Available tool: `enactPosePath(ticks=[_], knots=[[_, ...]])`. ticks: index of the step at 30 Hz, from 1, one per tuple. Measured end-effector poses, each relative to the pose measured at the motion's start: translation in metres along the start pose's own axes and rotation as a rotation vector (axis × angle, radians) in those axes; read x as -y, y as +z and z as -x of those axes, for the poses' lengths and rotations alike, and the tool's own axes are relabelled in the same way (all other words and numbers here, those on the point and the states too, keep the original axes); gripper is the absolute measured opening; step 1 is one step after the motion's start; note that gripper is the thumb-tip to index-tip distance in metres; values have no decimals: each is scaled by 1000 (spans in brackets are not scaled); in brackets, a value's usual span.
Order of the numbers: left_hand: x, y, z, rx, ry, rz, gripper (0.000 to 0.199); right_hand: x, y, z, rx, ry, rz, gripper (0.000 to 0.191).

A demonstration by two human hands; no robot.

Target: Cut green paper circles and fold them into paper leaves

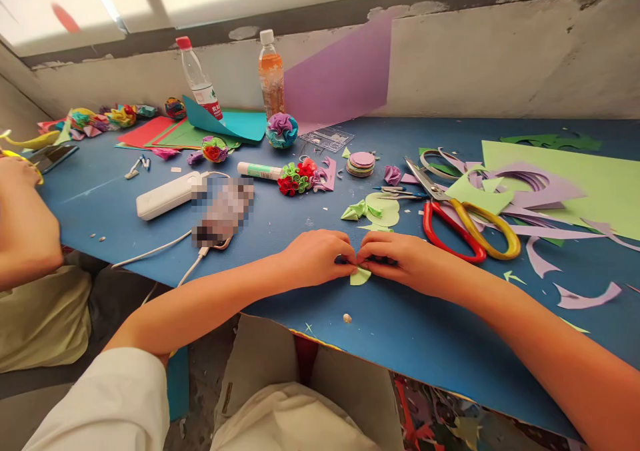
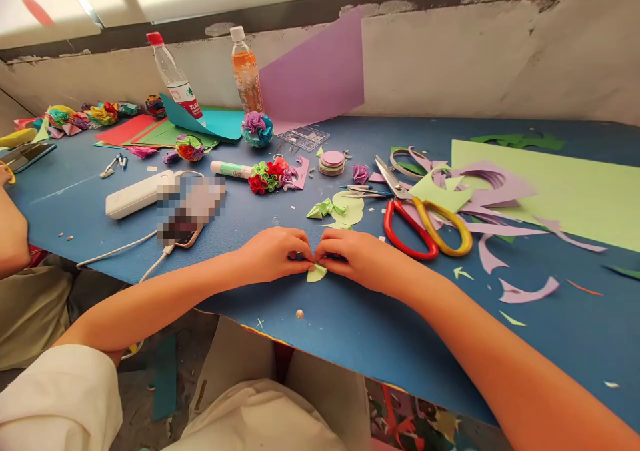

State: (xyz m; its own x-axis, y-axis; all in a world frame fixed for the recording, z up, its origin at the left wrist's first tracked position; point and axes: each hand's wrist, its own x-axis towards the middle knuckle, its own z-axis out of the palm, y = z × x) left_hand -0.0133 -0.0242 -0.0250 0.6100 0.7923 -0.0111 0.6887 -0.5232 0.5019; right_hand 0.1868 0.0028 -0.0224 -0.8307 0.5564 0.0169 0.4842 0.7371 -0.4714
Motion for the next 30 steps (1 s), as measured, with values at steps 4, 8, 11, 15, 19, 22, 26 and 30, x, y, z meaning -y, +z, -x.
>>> enactPosePath(ticks=[4,8,11,15,19,22,26,30], knots=[[3,0,-2,2,36,-5,19,-4,0,1,10,-32,5,31],[5,0,-1,8,110,-50,20,-4,-1,2,1,-54,39,31],[5,-1,0,17,129,-95,21,-2,-4,3,5,-47,76,32],[3,-4,1,36,136,-116,21,-1,-12,5,1,-16,91,30],[3,-6,0,60,114,-77,19,-2,-17,5,-24,47,27,27],[4,-6,0,72,90,-33,21,-2,-15,3,-68,97,-20,28],[5,-7,-1,77,100,34,28,-1,-8,1,-18,49,-39,29],[6,-12,-3,64,61,142,35,3,-6,1,-18,27,27,30]])
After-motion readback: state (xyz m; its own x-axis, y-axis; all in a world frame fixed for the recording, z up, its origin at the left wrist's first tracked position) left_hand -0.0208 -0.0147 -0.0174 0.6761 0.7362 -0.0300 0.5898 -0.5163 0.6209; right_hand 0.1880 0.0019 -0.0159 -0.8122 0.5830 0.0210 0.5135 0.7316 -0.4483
